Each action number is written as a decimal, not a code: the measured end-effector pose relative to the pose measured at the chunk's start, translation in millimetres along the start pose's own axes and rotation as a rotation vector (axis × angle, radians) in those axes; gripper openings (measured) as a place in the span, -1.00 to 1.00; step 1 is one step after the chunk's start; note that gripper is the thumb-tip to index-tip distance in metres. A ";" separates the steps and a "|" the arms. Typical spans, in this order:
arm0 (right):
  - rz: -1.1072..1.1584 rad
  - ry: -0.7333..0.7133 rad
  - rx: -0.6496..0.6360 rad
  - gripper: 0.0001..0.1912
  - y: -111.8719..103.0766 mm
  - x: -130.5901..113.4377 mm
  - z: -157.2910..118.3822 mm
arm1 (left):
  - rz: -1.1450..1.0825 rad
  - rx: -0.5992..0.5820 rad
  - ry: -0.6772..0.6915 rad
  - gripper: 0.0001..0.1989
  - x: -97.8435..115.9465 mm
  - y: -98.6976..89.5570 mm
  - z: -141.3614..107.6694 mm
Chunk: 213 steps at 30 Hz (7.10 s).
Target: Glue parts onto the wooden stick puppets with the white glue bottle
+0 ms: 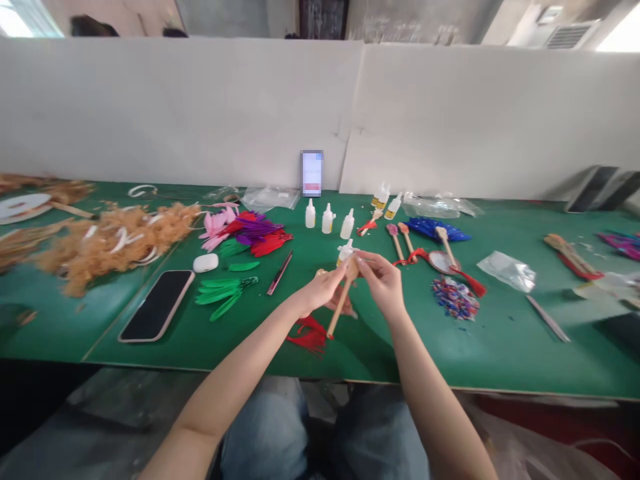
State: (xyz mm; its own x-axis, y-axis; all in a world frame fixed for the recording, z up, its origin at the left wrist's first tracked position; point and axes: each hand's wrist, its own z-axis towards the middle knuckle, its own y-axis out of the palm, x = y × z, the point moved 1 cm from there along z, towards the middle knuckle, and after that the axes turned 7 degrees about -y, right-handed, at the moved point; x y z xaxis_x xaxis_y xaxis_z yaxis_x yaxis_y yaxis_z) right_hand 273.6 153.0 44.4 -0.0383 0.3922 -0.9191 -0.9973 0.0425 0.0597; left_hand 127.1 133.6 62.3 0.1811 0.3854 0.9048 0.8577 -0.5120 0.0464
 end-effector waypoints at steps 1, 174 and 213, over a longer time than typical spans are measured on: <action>-0.004 0.000 0.016 -0.66 -1.3 1.0 0.3 | 0.114 0.142 0.090 -0.40 1.1 -2.7 -9.6; -0.843 -0.456 -0.052 -0.74 5.4 25.7 15.3 | 0.132 0.395 0.353 -0.49 -26.0 5.3 39.9; -0.722 -0.249 -0.190 -0.58 3.8 27.2 16.0 | 0.344 0.491 0.398 -0.50 -28.0 -0.4 36.3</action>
State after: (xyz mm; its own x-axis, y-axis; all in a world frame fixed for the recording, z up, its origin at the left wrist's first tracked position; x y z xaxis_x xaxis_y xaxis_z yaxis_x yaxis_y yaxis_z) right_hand 269.8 178.5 25.8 0.6161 0.5228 -0.5892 -0.7644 0.2164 -0.6073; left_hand 139.2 150.9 21.7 0.3713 -0.0927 0.9239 0.9178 -0.1138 -0.3803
